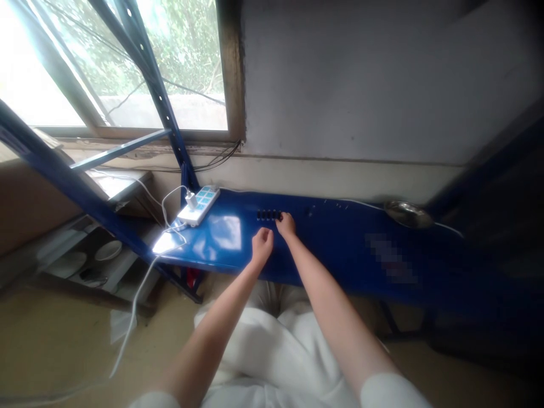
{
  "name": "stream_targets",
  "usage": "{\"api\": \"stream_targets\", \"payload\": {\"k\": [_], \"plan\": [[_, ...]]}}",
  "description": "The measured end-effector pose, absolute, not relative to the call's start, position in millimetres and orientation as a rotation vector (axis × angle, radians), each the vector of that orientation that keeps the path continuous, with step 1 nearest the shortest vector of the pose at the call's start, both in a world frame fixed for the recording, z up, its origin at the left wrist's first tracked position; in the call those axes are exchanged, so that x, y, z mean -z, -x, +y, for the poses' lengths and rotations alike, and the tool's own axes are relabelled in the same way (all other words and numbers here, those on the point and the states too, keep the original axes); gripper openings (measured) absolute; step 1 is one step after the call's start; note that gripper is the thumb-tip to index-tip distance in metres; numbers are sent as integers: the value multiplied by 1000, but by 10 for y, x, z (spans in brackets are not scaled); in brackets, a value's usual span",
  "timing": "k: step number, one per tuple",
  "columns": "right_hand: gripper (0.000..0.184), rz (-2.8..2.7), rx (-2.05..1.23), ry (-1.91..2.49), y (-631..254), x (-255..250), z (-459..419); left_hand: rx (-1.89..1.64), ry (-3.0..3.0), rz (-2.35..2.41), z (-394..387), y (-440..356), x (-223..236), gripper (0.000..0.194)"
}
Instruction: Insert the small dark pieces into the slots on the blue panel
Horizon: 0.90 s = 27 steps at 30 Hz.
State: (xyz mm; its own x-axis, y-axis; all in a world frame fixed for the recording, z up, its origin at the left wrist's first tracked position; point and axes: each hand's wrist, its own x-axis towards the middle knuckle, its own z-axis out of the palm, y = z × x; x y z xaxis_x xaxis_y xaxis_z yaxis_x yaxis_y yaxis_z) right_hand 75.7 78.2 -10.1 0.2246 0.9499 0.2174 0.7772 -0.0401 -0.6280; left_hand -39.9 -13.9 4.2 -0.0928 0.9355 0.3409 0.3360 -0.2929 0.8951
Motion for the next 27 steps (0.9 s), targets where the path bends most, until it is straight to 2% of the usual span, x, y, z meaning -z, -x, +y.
{"api": "stream_targets", "payload": {"k": [4,9,19,23,27], "plan": [[14,-1578,-326,1885,-731,75,752,-1404,-1643,1401,-130,402,-30,23],[17,-1530,-476,1842,-801,-48,704,-1395,-1640,1423,-132,401,-33,23],[24,-1668,-544,1659,-1079,-663,488,-1347,-1714,1401,-120,431,-83,24],[26,-1752,-456,1590,-1116,-904,336,-1320,-1879,1293,-50,513,-386,26],[30,-1793,-329,1495,-1086,-1094,192,-1296,-2108,1129,32,585,-941,46]]}}
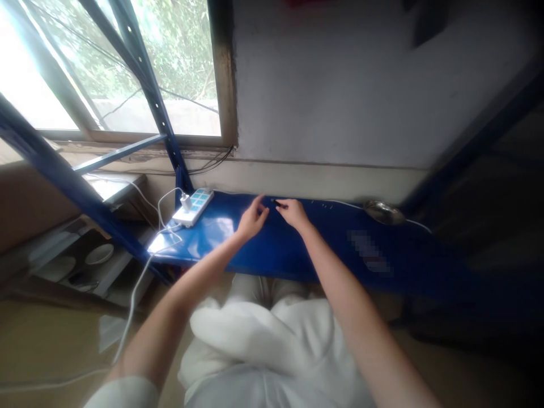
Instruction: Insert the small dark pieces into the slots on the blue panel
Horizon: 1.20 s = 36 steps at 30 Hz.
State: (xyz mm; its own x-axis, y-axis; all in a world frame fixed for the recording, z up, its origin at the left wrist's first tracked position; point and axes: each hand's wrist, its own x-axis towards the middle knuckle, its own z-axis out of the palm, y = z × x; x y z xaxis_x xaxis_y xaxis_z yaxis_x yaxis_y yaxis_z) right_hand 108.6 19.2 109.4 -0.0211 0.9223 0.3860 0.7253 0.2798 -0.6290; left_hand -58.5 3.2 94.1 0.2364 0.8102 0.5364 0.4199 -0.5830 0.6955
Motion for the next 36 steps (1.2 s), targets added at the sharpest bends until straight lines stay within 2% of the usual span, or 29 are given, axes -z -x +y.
{"api": "stream_targets", "payload": {"k": [2,5,9,12,18,36], "plan": [[30,-1807,-265,1446,-1056,-1189,122,-1276,-2221,1060,62,587,-1195,45],[30,-1788,-180,1392,-1029,-1338,10,-1249,-2310,1019,78,548,-1447,30],[30,-1687,-140,1304,-1043,-1511,-142,-1318,-2270,988,48,458,-1574,25],[30,-1521,-269,1211,-1043,-1609,-235,-1383,-2161,937,-3,387,-1618,23],[29,-1228,-570,1000,-988,-1779,-371,-1532,-2011,852,-108,278,-1746,21],[39,-1206,-368,907,-1008,-1934,-469,-1558,-1977,743,-287,224,-2064,25]]}}
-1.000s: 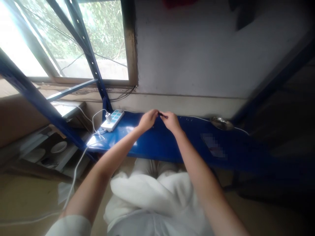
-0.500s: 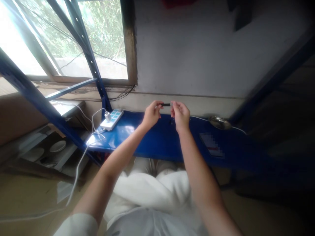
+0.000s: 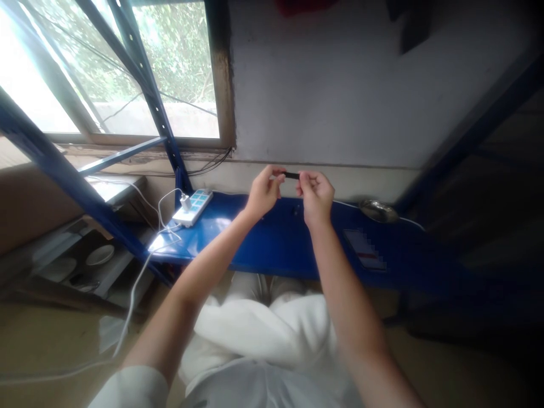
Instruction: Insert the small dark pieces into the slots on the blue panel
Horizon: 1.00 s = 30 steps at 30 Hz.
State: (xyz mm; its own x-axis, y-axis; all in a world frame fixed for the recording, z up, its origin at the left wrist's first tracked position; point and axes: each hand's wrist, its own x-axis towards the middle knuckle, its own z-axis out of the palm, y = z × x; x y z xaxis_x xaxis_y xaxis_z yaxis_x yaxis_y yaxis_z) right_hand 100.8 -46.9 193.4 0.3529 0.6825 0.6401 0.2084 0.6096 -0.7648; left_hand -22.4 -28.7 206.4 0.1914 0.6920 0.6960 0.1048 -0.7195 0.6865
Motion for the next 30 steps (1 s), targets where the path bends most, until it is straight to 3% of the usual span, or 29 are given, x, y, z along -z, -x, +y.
{"api": "stream_targets", "payload": {"k": [9,16,30], "plan": [[36,-1212,-305,924,-1086,-1884,-446,-1595,-1661,937,-116,274,-1950,40],[34,-1180,-323,960,-1093,-1806,-458,-1412,-1694,887,-178,323,-1844,38],[36,-1369,-558,1003,-954,-1618,-442,-1420,-1710,897,-291,368,-1785,33]]}}
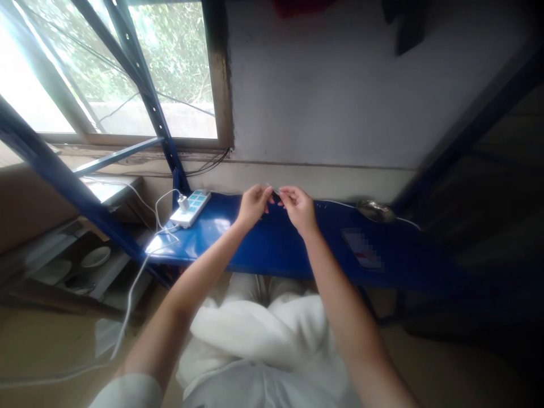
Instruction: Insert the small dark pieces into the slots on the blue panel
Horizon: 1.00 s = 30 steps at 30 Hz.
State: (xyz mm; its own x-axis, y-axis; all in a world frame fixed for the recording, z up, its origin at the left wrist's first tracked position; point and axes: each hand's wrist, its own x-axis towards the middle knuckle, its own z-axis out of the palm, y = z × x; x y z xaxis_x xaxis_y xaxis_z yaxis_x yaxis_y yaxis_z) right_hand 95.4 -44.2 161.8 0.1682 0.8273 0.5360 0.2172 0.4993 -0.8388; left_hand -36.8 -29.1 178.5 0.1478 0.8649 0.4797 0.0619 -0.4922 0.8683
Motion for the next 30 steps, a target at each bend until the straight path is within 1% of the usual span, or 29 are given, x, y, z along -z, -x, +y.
{"api": "stream_targets", "payload": {"k": [6,13,18,24,30], "plan": [[38,-1472,-651,1054,-948,-1602,-446,-1438,-1739,913,-295,396,-1767,29],[30,-1554,-517,1067,-966,-1650,-472,-1430,-1863,971,-256,438,-1784,24],[27,-1618,-669,1024,-986,-1649,-475,-1503,-2089,932,-244,452,-1780,22],[31,-1685,-705,959,-990,-1667,-465,-1461,-2334,902,-292,489,-1846,24],[35,-1700,-639,1010,-978,-1730,-540,-1408,-2357,859,-343,499,-1908,24]]}}
